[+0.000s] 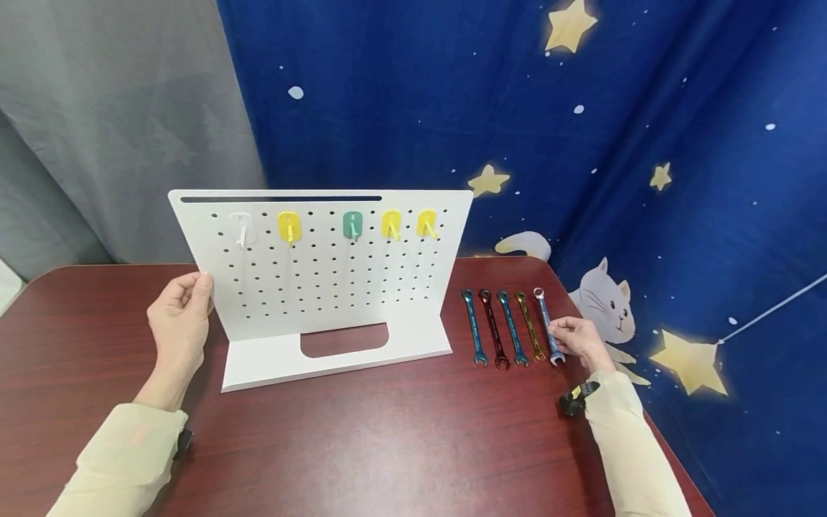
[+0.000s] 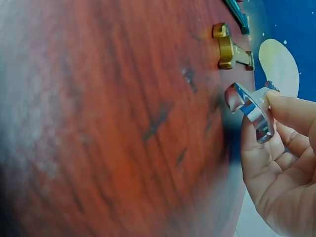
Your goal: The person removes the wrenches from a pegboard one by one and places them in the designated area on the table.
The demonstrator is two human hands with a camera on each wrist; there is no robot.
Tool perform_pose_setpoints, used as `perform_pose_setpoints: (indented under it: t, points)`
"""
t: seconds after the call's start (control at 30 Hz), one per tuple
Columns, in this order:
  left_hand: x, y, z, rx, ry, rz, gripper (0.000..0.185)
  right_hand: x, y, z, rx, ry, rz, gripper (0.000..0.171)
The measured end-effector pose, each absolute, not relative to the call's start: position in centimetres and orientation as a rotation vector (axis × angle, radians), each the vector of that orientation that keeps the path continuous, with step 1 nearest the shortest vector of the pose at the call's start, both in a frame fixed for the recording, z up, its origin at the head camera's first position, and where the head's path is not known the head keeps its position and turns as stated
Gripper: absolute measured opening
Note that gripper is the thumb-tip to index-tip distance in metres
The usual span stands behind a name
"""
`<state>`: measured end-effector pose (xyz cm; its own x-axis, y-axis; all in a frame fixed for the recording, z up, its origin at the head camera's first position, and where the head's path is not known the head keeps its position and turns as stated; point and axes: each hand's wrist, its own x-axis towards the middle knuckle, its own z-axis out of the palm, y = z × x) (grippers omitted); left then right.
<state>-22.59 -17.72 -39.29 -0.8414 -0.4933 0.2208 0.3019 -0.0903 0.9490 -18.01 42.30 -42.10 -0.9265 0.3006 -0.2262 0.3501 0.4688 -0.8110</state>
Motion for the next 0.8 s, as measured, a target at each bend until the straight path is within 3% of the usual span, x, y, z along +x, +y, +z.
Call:
perform_pose_setpoints:
  t: [0.8]
  points:
    - [-22.7,-17.8,-39.4,0.232,-1.672,-1.976,0.009,-19.1,42.2,-42.7,0.642,2.768,-1.269,0.016]
